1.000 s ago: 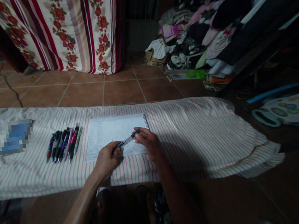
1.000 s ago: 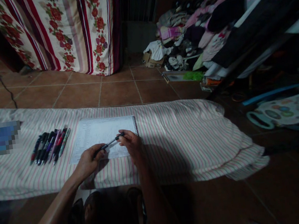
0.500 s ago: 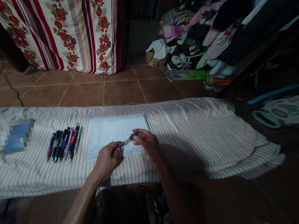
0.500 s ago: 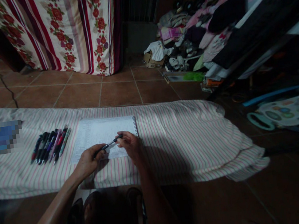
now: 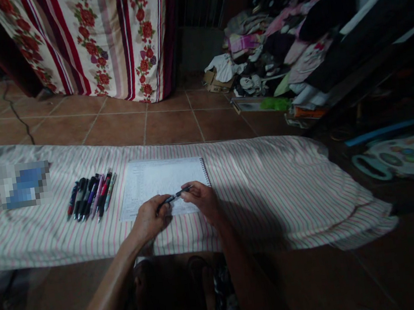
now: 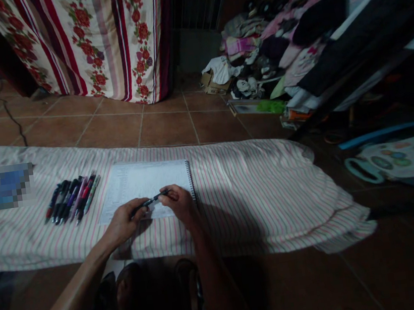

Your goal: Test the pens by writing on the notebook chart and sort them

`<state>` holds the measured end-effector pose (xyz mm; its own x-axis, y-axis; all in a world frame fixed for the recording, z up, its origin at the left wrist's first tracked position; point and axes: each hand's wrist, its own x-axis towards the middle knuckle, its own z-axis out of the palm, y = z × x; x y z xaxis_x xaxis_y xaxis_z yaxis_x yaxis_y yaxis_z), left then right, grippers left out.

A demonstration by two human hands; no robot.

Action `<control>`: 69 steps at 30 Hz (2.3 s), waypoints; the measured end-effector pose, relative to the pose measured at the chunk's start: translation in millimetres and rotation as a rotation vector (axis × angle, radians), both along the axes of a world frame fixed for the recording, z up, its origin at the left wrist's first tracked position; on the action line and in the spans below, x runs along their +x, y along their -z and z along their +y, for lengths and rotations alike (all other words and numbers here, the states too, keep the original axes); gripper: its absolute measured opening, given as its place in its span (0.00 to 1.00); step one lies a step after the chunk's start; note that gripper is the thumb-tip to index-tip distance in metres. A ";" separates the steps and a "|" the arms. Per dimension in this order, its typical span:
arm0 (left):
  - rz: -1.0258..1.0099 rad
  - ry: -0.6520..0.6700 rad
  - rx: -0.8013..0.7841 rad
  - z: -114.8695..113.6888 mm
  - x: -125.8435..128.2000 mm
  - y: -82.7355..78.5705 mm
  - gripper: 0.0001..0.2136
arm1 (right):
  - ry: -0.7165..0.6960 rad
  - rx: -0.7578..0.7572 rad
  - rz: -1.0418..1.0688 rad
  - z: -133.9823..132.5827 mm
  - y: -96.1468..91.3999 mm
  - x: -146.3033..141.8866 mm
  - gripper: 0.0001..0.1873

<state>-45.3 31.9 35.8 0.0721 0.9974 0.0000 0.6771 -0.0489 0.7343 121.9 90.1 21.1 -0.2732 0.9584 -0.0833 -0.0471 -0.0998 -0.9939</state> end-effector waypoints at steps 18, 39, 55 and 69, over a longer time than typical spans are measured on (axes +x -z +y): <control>0.013 -0.033 0.042 -2.6 5.9 -4.6 0.14 | 0.045 0.068 -0.163 -7.8 -10.4 -10.5 0.08; -0.349 -0.210 0.011 -3.7 12.0 -1.5 0.13 | 0.117 0.127 -0.183 -12.7 -0.5 -26.3 0.13; -0.782 -0.174 -0.212 -3.1 14.6 -13.4 0.13 | -0.009 0.017 0.039 -15.1 -11.8 -15.3 0.16; -0.339 -0.262 0.138 -5.2 22.5 4.7 0.11 | 0.300 0.116 -0.252 -21.1 -7.3 -36.2 0.15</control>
